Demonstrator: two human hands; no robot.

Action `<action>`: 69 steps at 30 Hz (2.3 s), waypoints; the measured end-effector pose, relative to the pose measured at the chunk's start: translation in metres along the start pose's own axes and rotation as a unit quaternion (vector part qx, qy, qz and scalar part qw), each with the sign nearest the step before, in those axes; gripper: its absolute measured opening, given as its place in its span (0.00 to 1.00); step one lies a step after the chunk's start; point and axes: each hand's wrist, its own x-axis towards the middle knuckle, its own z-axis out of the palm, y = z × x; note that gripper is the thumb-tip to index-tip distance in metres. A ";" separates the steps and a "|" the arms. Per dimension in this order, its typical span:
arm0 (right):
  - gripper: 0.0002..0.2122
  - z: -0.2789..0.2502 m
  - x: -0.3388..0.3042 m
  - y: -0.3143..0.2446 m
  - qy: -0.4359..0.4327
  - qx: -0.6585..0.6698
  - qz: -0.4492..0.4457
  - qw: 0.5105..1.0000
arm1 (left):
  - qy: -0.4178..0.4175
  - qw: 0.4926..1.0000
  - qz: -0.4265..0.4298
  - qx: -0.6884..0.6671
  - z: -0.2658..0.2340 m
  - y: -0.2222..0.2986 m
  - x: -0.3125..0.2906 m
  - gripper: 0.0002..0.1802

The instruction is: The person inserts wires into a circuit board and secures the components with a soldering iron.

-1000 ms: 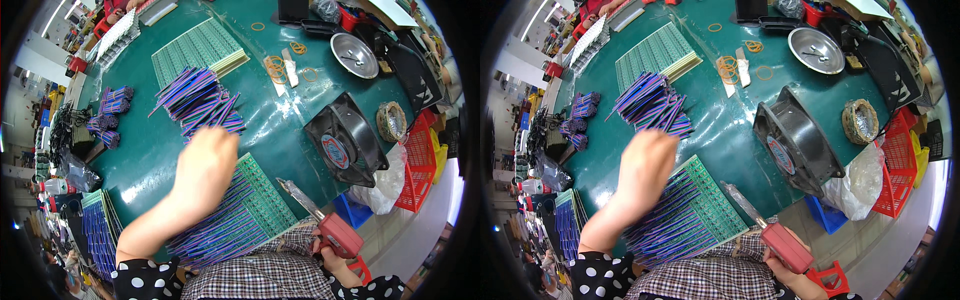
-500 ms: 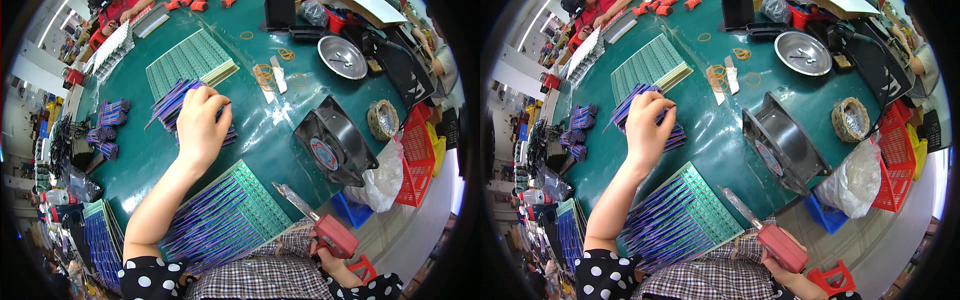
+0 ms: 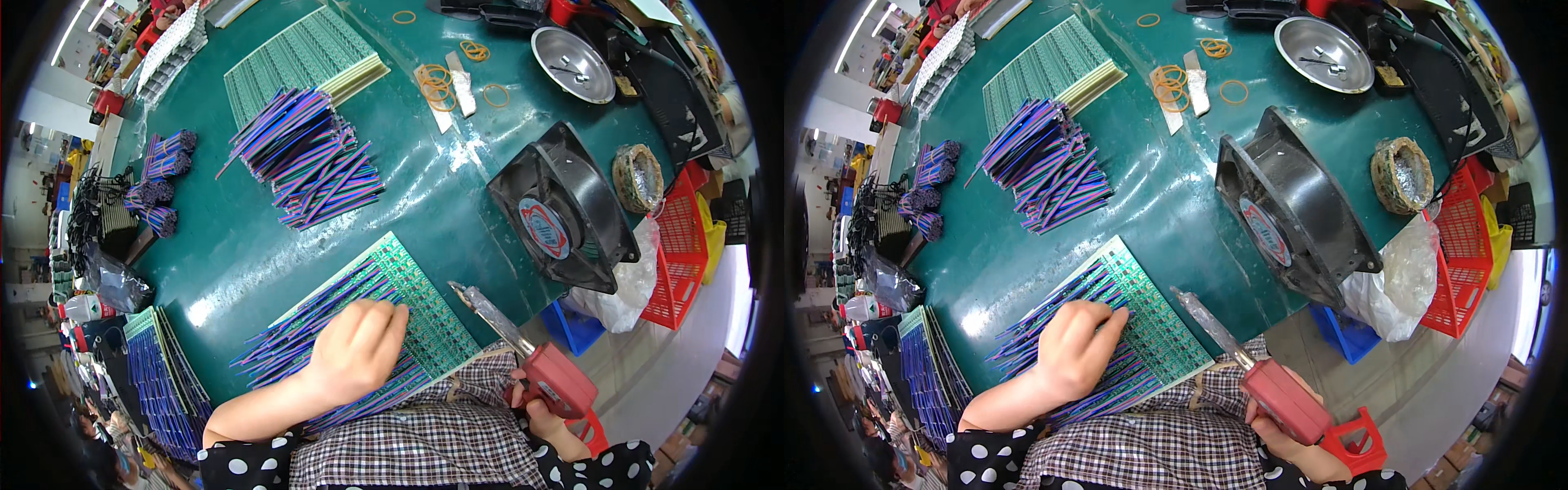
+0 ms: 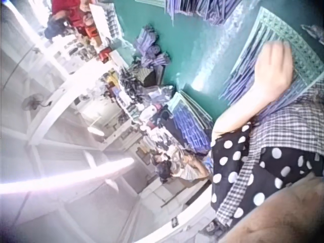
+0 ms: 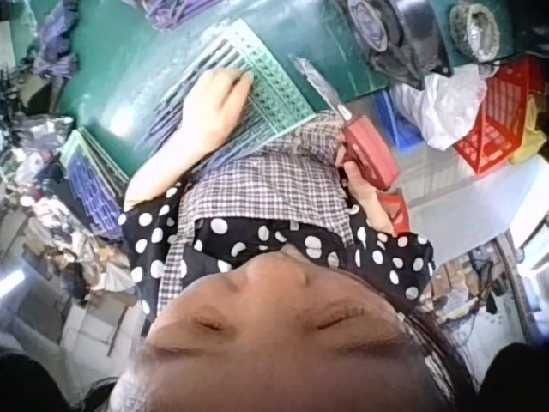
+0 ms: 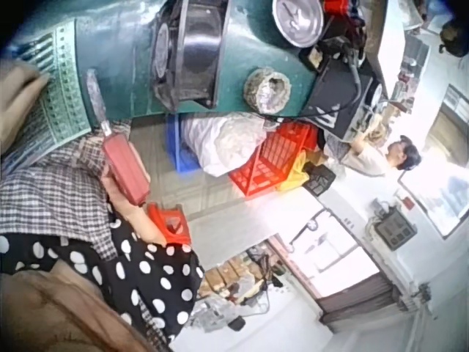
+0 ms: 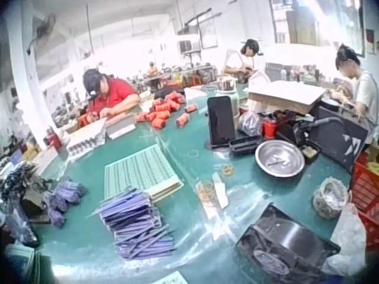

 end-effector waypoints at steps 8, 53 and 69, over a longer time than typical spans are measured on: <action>0.35 0.003 0.001 -0.006 -0.014 -0.009 0.023 1.000 | 0.000 0.991 -0.099 -0.094 0.003 -0.001 -0.007 0.13; 0.28 0.003 0.013 -0.004 -0.069 -0.327 -0.102 0.937 | -0.050 0.994 0.041 0.087 0.008 -0.007 -0.008 0.17; 0.27 -0.001 -0.004 0.007 -0.042 -0.010 -0.047 0.998 | -0.029 0.956 -0.204 -0.208 -0.016 -0.014 -0.002 0.10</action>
